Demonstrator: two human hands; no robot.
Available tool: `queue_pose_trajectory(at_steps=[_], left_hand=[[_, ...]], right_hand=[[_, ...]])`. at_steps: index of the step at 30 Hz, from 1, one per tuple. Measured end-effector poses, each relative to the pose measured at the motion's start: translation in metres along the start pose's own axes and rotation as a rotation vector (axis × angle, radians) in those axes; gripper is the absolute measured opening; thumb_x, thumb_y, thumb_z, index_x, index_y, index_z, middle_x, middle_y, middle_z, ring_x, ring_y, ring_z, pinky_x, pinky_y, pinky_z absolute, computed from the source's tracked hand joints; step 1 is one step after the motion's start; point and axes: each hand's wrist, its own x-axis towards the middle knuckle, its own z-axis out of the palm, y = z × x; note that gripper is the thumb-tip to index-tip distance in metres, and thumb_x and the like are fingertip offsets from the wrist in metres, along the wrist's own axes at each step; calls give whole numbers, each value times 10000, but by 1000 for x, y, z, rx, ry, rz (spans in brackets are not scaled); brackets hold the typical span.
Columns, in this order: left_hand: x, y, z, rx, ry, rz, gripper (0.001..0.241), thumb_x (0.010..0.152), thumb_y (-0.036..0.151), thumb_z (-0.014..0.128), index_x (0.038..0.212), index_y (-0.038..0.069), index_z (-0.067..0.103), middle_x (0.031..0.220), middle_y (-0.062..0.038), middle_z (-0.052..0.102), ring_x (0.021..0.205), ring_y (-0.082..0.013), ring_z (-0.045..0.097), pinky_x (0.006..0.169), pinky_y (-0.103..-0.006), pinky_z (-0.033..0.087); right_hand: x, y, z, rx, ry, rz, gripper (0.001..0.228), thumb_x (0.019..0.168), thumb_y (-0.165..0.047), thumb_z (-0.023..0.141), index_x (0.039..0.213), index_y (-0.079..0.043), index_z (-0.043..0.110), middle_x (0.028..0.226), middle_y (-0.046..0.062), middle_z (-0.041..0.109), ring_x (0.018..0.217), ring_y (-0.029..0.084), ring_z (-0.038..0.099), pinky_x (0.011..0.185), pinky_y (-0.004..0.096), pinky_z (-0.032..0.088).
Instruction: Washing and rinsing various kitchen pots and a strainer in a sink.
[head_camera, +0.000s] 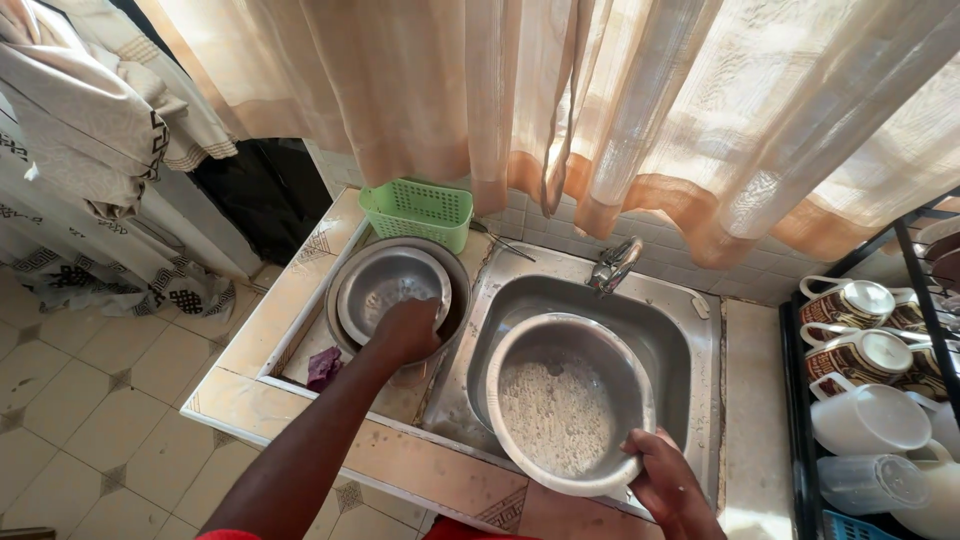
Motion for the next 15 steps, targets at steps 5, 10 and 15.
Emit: queue_pose_trajectory(at_steps=[5, 10, 15], left_hand=[[1, 3, 11, 48, 104, -87, 274, 846, 280, 650, 1071, 127, 679, 1008, -95, 727, 921, -328, 697, 727, -483, 556], [3, -17, 23, -119, 737, -44, 148, 798, 108, 541, 822, 59, 680, 884, -204, 686, 783, -463, 646, 645, -592, 478], [-43, 3, -29, -619, 851, -176, 222, 937, 207, 596, 982, 63, 760, 829, -128, 753, 728, -294, 688, 663, -469, 504]], right_hand=[[-11, 4, 13, 2, -1, -2, 391, 749, 156, 450, 1105, -4, 467, 877, 190, 484, 774, 292, 471, 641, 386, 390], [-17, 8, 27, 11, -38, 16, 482, 698, 128, 408, 1153, 10, 515, 944, 207, 556, 865, 326, 537, 741, 408, 454], [-27, 9, 36, 13, -61, 10, 571, 698, 137, 396, 1230, -32, 518, 904, 151, 495, 810, 257, 460, 679, 346, 377]])
